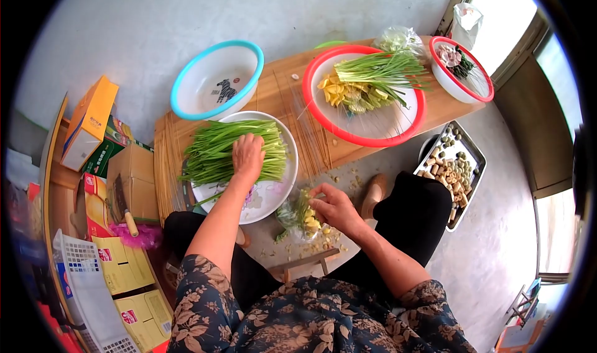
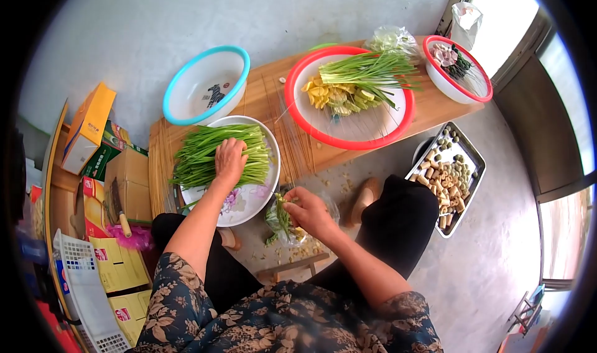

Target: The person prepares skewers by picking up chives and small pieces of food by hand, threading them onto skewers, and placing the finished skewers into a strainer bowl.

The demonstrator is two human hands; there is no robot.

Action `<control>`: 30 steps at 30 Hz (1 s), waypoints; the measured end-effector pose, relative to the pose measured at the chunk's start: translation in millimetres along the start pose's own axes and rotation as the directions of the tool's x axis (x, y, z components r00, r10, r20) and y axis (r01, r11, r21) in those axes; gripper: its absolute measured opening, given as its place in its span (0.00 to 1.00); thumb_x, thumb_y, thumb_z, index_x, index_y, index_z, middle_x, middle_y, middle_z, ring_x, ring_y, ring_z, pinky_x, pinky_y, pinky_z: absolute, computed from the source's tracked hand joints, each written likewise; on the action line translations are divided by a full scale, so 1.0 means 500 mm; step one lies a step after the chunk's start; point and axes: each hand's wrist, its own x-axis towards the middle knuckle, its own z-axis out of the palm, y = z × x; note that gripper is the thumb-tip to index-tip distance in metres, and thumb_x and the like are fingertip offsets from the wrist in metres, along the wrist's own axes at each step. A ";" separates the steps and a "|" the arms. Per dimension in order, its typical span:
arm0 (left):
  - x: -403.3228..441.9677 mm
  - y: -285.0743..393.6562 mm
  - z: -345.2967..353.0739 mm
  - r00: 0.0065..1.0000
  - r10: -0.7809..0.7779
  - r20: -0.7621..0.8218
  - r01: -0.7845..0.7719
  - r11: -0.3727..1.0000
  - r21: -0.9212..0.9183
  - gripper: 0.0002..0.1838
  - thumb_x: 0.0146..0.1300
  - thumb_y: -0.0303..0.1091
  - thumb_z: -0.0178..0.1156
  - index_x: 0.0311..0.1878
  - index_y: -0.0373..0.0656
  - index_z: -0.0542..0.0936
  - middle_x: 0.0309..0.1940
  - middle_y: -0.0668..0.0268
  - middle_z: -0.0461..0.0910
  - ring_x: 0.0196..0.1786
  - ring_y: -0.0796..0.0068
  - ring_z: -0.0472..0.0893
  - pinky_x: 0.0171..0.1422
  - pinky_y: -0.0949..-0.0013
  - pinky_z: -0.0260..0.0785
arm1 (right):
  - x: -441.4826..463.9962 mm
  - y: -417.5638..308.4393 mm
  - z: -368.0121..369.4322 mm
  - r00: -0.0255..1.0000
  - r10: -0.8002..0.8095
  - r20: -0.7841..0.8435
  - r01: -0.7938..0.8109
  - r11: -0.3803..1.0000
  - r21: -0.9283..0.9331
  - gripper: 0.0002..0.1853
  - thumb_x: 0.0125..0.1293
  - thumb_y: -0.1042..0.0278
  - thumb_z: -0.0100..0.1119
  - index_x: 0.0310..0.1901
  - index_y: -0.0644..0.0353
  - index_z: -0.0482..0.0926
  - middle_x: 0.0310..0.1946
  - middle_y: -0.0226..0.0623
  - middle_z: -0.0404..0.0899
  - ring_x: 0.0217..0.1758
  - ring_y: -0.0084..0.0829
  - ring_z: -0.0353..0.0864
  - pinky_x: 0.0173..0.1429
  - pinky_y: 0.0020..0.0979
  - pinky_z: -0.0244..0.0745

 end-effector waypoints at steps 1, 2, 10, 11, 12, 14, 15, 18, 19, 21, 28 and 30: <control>-0.001 -0.001 0.000 1.000 0.002 0.003 -0.002 1.000 0.000 0.13 0.48 0.29 0.68 0.37 0.47 0.78 0.38 0.64 0.74 0.47 0.61 0.73 0.53 0.59 0.64 | 0.000 0.000 0.000 1.000 0.002 -0.002 -0.002 1.000 0.002 0.07 0.67 0.70 0.55 0.43 0.61 0.70 0.15 0.27 0.69 0.18 0.17 0.66 0.22 0.23 0.58; -0.002 -0.004 -0.001 1.000 0.025 -0.008 -0.025 1.000 -0.009 0.13 0.48 0.28 0.68 0.38 0.46 0.78 0.38 0.63 0.74 0.47 0.61 0.73 0.53 0.59 0.64 | 0.000 0.001 0.001 1.000 -0.003 -0.009 0.003 1.000 -0.004 0.07 0.67 0.70 0.55 0.43 0.61 0.70 0.15 0.27 0.69 0.17 0.17 0.66 0.22 0.23 0.58; -0.003 -0.021 -0.036 0.989 0.060 -0.133 -0.091 0.967 -0.238 0.09 0.55 0.26 0.62 0.39 0.42 0.77 0.37 0.58 0.75 0.43 0.54 0.76 0.47 0.56 0.67 | 0.001 -0.005 0.005 1.000 -0.012 -0.016 0.012 0.999 -0.042 0.07 0.67 0.71 0.55 0.42 0.62 0.70 0.15 0.28 0.70 0.17 0.18 0.67 0.22 0.23 0.58; 0.001 -0.021 -0.048 0.988 0.027 -0.153 -0.079 0.936 -0.342 0.09 0.56 0.26 0.61 0.41 0.41 0.76 0.38 0.57 0.76 0.42 0.52 0.76 0.46 0.56 0.68 | 0.002 -0.001 0.005 1.000 -0.016 -0.010 0.016 0.999 -0.030 0.07 0.67 0.71 0.55 0.42 0.62 0.70 0.15 0.28 0.70 0.17 0.18 0.67 0.22 0.23 0.59; 0.007 -0.022 -0.060 0.986 -0.008 -0.169 -0.069 0.894 -0.442 0.09 0.58 0.26 0.60 0.42 0.40 0.76 0.39 0.55 0.76 0.42 0.50 0.76 0.45 0.56 0.69 | 0.003 0.001 0.005 1.000 -0.021 -0.004 0.021 1.000 -0.017 0.07 0.67 0.71 0.55 0.42 0.62 0.70 0.15 0.28 0.70 0.18 0.18 0.68 0.22 0.23 0.59; 0.019 -0.026 -0.092 0.974 -0.009 -0.225 -0.096 0.887 -0.451 0.09 0.59 0.27 0.58 0.44 0.39 0.75 0.40 0.55 0.77 0.42 0.49 0.77 0.45 0.56 0.69 | 0.001 -0.003 0.008 1.000 -0.014 -0.004 0.014 1.000 -0.024 0.07 0.67 0.71 0.55 0.42 0.62 0.70 0.16 0.28 0.70 0.18 0.18 0.68 0.22 0.23 0.60; 0.027 -0.027 -0.108 0.960 -0.009 -0.280 -0.126 0.880 -0.458 0.10 0.61 0.27 0.57 0.46 0.39 0.75 0.40 0.54 0.77 0.42 0.49 0.77 0.45 0.57 0.70 | 0.000 -0.006 0.010 1.000 -0.007 -0.007 0.007 1.000 -0.029 0.07 0.67 0.71 0.55 0.42 0.62 0.70 0.16 0.28 0.70 0.17 0.18 0.68 0.22 0.23 0.60; 0.047 -0.010 -0.177 0.950 -0.179 -0.257 -0.009 0.805 -0.593 0.09 0.65 0.28 0.54 0.47 0.39 0.74 0.39 0.55 0.80 0.37 0.60 0.80 0.41 0.62 0.71 | 0.000 -0.012 0.013 1.000 0.013 -0.016 -0.014 0.999 -0.043 0.07 0.67 0.72 0.55 0.42 0.62 0.70 0.16 0.28 0.70 0.17 0.18 0.68 0.22 0.23 0.61; 0.048 -0.006 -0.193 0.938 -0.305 -0.165 0.106 0.706 -0.700 0.08 0.67 0.28 0.53 0.48 0.39 0.74 0.38 0.57 0.80 0.34 0.66 0.80 0.39 0.65 0.71 | -0.001 -0.014 0.015 1.000 0.014 -0.013 -0.014 0.999 -0.044 0.07 0.67 0.72 0.55 0.42 0.62 0.70 0.16 0.28 0.70 0.17 0.18 0.68 0.22 0.23 0.61; 0.042 0.003 -0.212 0.930 -0.312 -0.193 0.035 0.599 -0.800 0.08 0.68 0.29 0.52 0.47 0.38 0.74 0.30 0.65 0.78 0.27 0.80 0.75 0.31 0.73 0.66 | -0.001 -0.017 0.018 1.000 0.011 -0.024 -0.012 1.000 -0.020 0.06 0.68 0.72 0.53 0.43 0.63 0.70 0.15 0.25 0.66 0.17 0.17 0.63 0.21 0.22 0.55; -0.091 0.041 -0.163 0.876 -0.281 0.391 0.390 -0.064 -0.919 0.07 0.69 0.33 0.53 0.41 0.39 0.73 0.24 0.71 0.72 0.21 0.82 0.73 0.23 0.78 0.65 | -0.013 -0.033 0.025 1.000 -0.017 -0.026 0.018 0.998 0.055 0.06 0.69 0.71 0.53 0.44 0.61 0.69 0.15 0.24 0.65 0.17 0.16 0.61 0.21 0.22 0.53; -0.129 0.045 -0.136 0.857 -0.251 0.449 0.420 -0.162 -0.893 0.07 0.70 0.34 0.53 0.40 0.40 0.71 0.23 0.69 0.72 0.21 0.79 0.75 0.23 0.76 0.67 | -0.019 -0.044 0.030 1.000 -0.014 -0.017 0.016 0.995 0.097 0.06 0.69 0.70 0.53 0.44 0.60 0.69 0.15 0.24 0.65 0.17 0.15 0.61 0.21 0.21 0.52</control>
